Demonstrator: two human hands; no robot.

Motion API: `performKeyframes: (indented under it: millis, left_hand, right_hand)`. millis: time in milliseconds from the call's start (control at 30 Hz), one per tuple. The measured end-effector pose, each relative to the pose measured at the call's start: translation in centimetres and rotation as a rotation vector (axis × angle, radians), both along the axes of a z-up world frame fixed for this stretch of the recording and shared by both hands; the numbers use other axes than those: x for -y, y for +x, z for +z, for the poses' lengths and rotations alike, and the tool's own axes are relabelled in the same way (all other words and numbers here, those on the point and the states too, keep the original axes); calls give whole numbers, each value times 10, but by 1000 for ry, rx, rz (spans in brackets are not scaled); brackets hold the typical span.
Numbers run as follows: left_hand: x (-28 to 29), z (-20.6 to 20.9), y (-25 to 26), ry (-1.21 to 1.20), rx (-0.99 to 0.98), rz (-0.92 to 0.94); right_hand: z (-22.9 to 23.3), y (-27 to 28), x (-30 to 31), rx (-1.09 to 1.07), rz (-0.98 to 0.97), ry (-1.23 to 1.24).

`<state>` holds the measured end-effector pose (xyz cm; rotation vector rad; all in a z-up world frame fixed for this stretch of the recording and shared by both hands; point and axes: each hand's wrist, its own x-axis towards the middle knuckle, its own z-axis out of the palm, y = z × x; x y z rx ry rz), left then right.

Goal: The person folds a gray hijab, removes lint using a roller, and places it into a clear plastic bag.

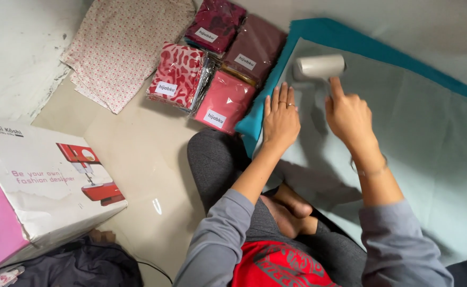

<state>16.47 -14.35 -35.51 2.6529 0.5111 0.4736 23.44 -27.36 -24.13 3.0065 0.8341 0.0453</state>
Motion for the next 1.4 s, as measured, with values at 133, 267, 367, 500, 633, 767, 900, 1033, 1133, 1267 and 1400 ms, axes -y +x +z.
performKeyframes:
  millis: [133,267,367,500,633,767,900,1033,1133,1267,1400]
  left_hand:
    - [1,7,-5,8,-32,-5]
    - [1,5,-2,180,-62,27]
    - [3,9,-6,108,-62,12]
    - [3,6,-4,9,-17,11]
    - [1,-1,-2,9,-15,12]
    - [-1,5,-4,-42,-13,2]
    - [-2,12,-6,-48,-79,-8]
    - [-1,17,-9,-32,-81,-14]
    - [-3,15,-8,18,-117,-9]
    - [-4,2,-2,-31,-22,6]
    - [-5,3,-3,-23,9,8]
  right_hand:
    - [47,-75,32,-66,-58,-225]
    - [57,-112,49,-72,-78,-343]
    - [43,-89,38,-116,-118,-345]
    - [20,-25,0,-25,-70,-203]
    - [26,6,-30,63,-16,-105]
    - [27,-14,-1,10,9,-165]
    - [65,-98,31,-216,-80,-360]
    - [61,-97,25,-265,-121,-343]
    - [35,-51,4,-106,-34,-223]
    - [13,8,-31,16,23,-58]
    - [9,8,-30,70,35,-77]
